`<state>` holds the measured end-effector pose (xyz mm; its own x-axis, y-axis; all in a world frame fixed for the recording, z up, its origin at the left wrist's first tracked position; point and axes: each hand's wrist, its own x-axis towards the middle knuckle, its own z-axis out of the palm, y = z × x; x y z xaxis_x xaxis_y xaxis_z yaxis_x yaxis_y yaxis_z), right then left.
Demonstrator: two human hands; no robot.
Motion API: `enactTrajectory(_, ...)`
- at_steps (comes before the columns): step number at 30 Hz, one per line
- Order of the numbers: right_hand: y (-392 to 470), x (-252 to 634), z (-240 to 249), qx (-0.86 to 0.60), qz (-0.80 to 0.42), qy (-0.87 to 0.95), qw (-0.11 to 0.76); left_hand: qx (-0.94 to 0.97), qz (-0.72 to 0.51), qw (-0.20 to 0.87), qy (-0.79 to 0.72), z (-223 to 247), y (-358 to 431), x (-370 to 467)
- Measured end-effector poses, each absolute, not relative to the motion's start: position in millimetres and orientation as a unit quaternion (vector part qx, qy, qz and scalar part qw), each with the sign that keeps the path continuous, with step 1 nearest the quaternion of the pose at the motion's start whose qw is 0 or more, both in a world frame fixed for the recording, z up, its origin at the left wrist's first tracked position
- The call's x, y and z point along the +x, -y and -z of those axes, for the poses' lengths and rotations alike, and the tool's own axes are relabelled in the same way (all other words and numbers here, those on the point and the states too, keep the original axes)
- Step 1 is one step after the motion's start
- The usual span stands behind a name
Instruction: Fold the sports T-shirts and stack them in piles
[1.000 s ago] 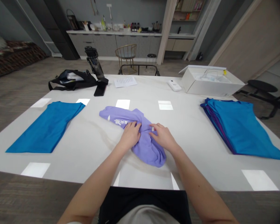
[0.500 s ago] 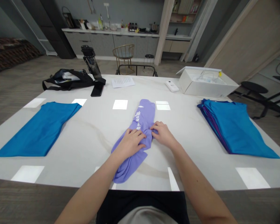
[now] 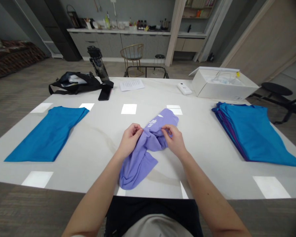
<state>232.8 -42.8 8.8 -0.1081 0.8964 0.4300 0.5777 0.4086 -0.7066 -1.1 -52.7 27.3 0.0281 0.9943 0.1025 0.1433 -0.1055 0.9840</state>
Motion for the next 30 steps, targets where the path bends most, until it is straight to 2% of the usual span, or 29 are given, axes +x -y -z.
enactTrajectory(3,44,229,-11,-0.519,-0.193,0.682,0.479,0.647,-0.45,0.36,-0.499,-29,60,4)
enactTrajectory(7,42,226,-15,-0.511,-0.17,0.631,0.559,0.792,-0.295,0.214,-0.49,-34,71,11)
enactTrajectory(10,39,228,-15,-0.49,-0.141,0.621,0.595,0.817,-0.205,0.17,-0.512,-35,71,9)
enactTrajectory(12,37,231,-15,-0.485,-0.121,0.624,0.6,0.8,-0.222,0.194,-0.523,-34,65,0)
enactTrajectory(15,36,236,-21,-0.499,-0.093,0.61,0.608,0.739,-0.319,0.217,-0.552,-35,52,-18)
enactTrajectory(19,35,237,-30,-0.513,-0.095,0.579,0.627,0.696,-0.399,0.101,-0.588,-41,50,-22)
enactTrajectory(22,33,234,-31,-0.51,-0.139,0.587,0.612,0.738,-0.351,0.099,-0.569,-41,65,-1)
enactTrajectory(26,27,238,-25,-0.511,-0.186,0.605,0.582,0.847,-0.149,0.136,-0.491,-32,83,33)
enactTrajectory(30,18,255,-18,-0.497,-0.183,0.716,0.454,0.868,-0.077,0.097,-0.481,-24,80,41)
